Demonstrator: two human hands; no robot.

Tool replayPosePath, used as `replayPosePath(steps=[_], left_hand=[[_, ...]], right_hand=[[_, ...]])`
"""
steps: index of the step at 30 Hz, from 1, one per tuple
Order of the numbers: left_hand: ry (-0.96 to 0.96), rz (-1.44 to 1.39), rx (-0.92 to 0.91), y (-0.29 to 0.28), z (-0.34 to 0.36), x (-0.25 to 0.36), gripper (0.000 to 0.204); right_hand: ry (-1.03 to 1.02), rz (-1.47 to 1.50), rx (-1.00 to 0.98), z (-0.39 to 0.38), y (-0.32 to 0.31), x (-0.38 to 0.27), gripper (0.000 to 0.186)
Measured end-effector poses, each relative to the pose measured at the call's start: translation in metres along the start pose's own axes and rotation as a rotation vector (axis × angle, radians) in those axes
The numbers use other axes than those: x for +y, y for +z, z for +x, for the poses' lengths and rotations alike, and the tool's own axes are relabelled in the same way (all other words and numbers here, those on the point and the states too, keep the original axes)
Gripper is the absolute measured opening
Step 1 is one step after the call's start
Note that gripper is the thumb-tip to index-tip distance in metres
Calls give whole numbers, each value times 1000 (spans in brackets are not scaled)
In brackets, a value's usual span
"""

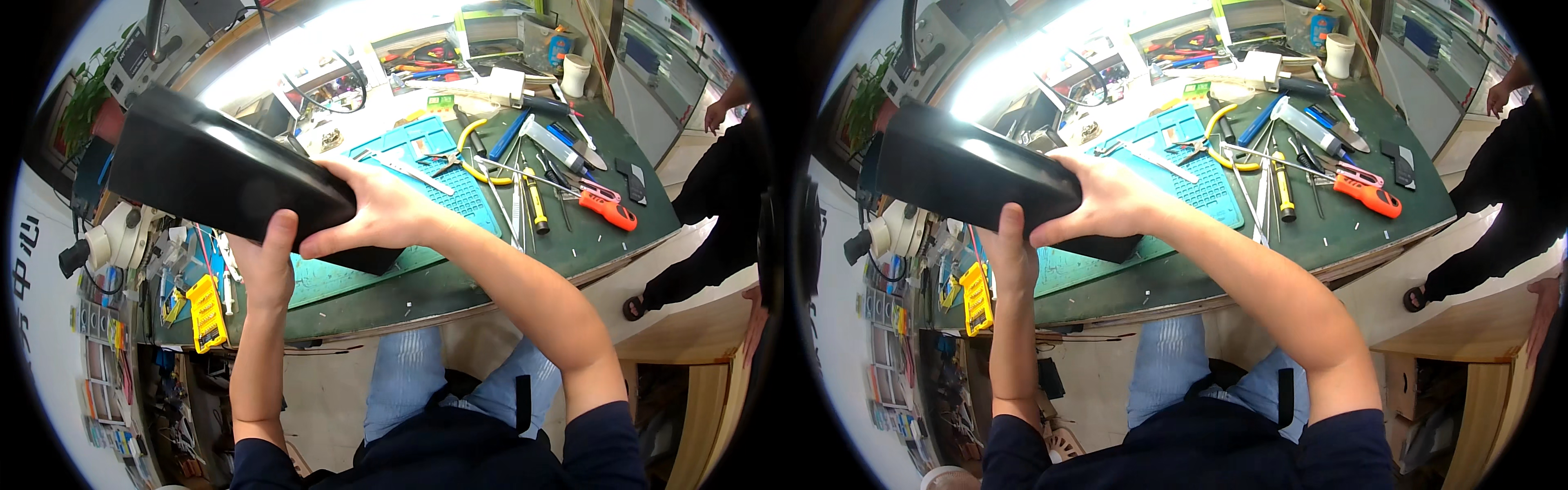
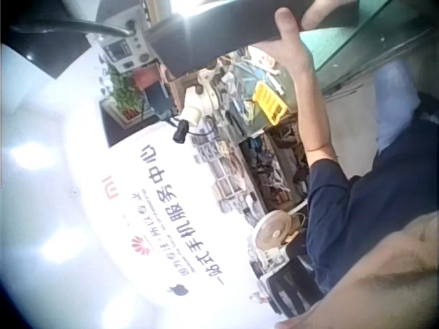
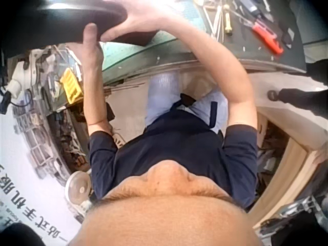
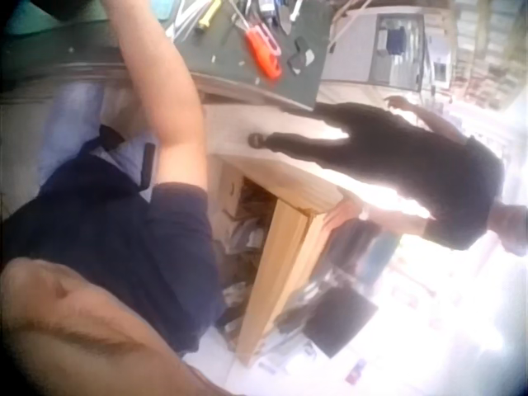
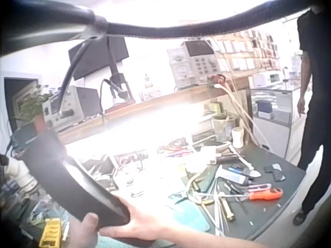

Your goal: The person selects a screwdriver bit from a yellow case and uses it to unscrew the casing of a black electronic device. They then switch to a different screwdriver to pry open the device's casing, attempting to separate the two halves.

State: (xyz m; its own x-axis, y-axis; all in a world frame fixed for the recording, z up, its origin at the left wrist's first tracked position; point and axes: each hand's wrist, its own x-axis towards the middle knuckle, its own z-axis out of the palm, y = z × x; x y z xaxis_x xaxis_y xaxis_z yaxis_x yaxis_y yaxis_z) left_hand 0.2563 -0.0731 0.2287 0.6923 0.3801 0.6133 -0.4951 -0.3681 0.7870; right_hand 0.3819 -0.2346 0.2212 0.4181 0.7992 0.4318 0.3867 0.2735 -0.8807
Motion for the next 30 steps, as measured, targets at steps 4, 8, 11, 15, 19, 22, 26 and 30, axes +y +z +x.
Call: replayPosePath(steps=[4,8,11,15,19,22,26,30], left_hand=[[30,-117,147,3,8,-15,66],[-28,-199,329,-4,5,-15,55],[-76,-226,438,-9,-3,-2,58],[-122,-325,541,-12,-24,29,61],[-226,-329,613,-17,-57,51,61],[-340,-369,627,-15,-74,62,61],[-414,-539,511,-2,-77,52,53],[-602,-720,410,11,-75,48,46]], right_hand=[[-62,-204,98,-1,-3,2,89],[-88,-516,272,-52,-36,-18,49],[-82,-740,82,-91,-47,0,28],[-199,-808,43,-100,-4,14,20],[-132,-900,31,-99,11,25,10],[-89,-721,107,-81,3,32,7],[57,-984,193,-33,-24,68,11],[93,-1060,265,-45,-28,60,15]])
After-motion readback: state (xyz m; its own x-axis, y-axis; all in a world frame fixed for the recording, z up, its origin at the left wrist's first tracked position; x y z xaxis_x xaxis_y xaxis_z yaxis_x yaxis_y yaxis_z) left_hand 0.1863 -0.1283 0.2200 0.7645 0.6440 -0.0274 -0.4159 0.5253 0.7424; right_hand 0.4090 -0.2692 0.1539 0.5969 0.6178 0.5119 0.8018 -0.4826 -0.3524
